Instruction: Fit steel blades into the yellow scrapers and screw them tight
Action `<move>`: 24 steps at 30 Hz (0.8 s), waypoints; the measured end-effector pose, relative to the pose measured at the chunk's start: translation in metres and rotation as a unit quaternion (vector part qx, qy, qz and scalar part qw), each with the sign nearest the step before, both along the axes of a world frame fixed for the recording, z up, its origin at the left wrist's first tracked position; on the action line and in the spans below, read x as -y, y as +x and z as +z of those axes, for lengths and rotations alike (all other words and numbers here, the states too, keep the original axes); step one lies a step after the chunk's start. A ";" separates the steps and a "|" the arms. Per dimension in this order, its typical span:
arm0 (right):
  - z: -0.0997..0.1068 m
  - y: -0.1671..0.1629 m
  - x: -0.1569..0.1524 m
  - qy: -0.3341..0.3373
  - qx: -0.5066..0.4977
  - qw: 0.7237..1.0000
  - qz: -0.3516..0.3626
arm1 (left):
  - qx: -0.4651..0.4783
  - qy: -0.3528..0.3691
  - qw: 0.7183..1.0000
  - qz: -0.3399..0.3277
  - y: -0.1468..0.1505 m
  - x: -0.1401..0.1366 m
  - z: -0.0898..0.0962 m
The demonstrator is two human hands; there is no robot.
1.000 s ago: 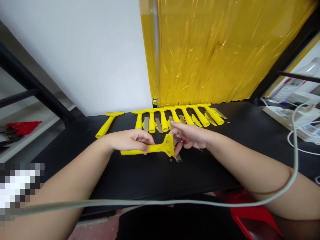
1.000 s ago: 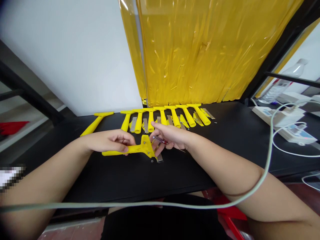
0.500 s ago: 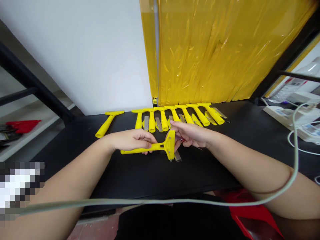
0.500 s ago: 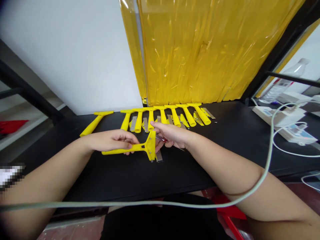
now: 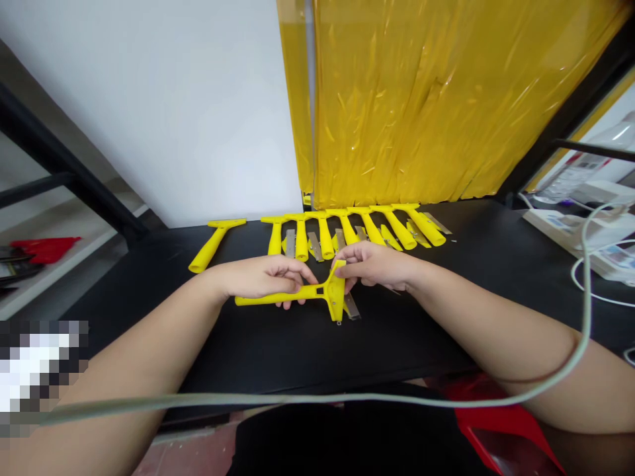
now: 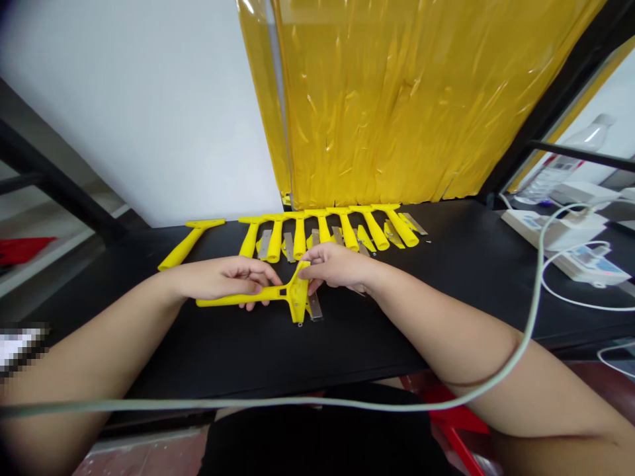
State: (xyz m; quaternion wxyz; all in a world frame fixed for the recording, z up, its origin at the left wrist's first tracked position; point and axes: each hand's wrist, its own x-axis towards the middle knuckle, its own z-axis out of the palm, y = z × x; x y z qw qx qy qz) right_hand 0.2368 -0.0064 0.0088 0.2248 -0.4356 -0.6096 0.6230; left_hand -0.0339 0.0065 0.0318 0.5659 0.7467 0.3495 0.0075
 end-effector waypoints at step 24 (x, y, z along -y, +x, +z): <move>0.000 0.005 0.002 -0.058 -0.037 0.997 0.036 | 0.063 -0.016 0.998 0.004 -0.003 -0.001 -0.001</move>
